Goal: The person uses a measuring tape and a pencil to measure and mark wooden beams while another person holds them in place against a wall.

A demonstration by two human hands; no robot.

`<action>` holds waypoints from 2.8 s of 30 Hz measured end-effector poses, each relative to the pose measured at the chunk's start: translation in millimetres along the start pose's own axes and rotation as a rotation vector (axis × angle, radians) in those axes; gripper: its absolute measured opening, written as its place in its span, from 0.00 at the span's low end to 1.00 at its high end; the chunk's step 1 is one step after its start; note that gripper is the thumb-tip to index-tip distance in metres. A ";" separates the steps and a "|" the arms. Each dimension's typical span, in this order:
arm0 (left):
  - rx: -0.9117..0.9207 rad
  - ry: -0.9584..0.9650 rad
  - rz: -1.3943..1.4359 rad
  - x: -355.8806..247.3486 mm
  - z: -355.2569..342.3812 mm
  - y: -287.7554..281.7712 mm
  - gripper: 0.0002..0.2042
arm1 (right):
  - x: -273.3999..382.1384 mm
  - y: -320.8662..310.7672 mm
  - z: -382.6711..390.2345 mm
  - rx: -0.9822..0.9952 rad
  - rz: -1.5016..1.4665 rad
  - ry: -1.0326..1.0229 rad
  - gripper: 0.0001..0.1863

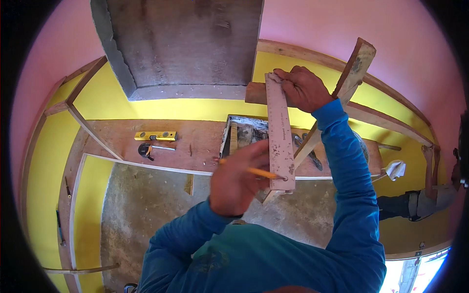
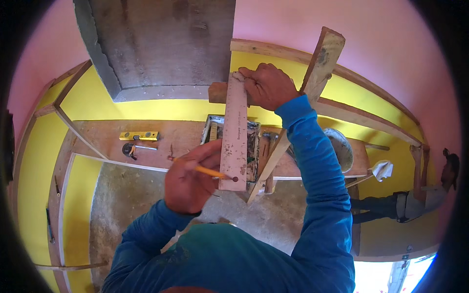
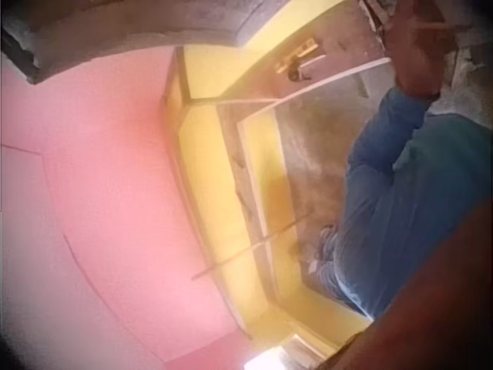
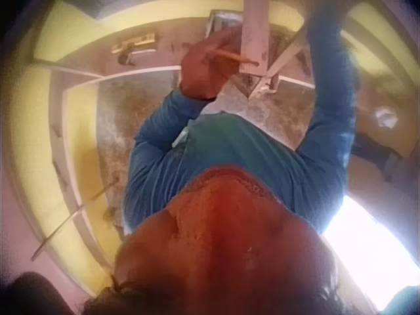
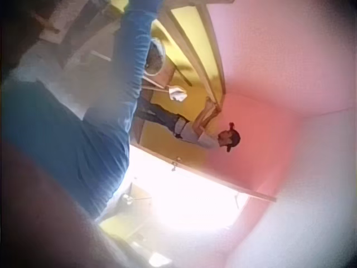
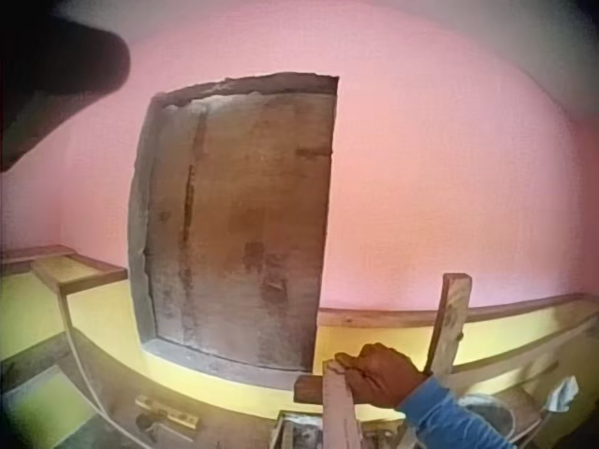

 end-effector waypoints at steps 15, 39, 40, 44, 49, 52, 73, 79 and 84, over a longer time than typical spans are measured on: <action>0.070 -0.058 -0.811 0.4 -23.7 -4.5 0.12 | -3.8 3.4 -2.2 0.010 0.023 0.062 0.17; 0.003 0.885 -1.302 -107.3 -14.1 14.7 0.17 | 0.0 2.1 -3.1 -0.025 0.049 0.019 0.17; 0.037 1.220 -1.557 -121.1 -7.8 44.9 0.18 | -1.9 1.0 -1.2 -0.025 0.056 0.029 0.17; -0.009 0.741 -1.374 -133.2 -60.6 40.9 0.15 | 1.8 3.9 -3.9 0.007 0.064 0.024 0.17; 0.156 0.811 -1.547 -111.8 -84.7 46.7 0.09 | -1.5 8.6 -3.1 0.028 0.078 0.045 0.17; 0.164 0.830 -1.643 -103.4 -85.2 53.4 0.09 | -2.4 8.1 -1.9 0.008 0.089 0.038 0.17; 0.526 0.400 -2.013 -92.4 -102.4 87.5 0.08 | -2.3 5.4 -1.0 -0.017 0.071 0.051 0.18; 0.450 0.667 -2.053 -90.1 -110.5 83.7 0.08 | -0.5 6.7 -2.1 -0.002 0.091 0.054 0.18; 0.493 0.772 -2.094 -84.2 -109.7 82.6 0.09 | 0.1 7.0 -2.9 0.013 0.102 0.073 0.16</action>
Point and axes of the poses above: each hand's wrist, its own z-axis away from the middle knuckle, its own y-axis out of the palm, x = y × z, the point moved 10 cm from there along -z, towards the middle knuckle
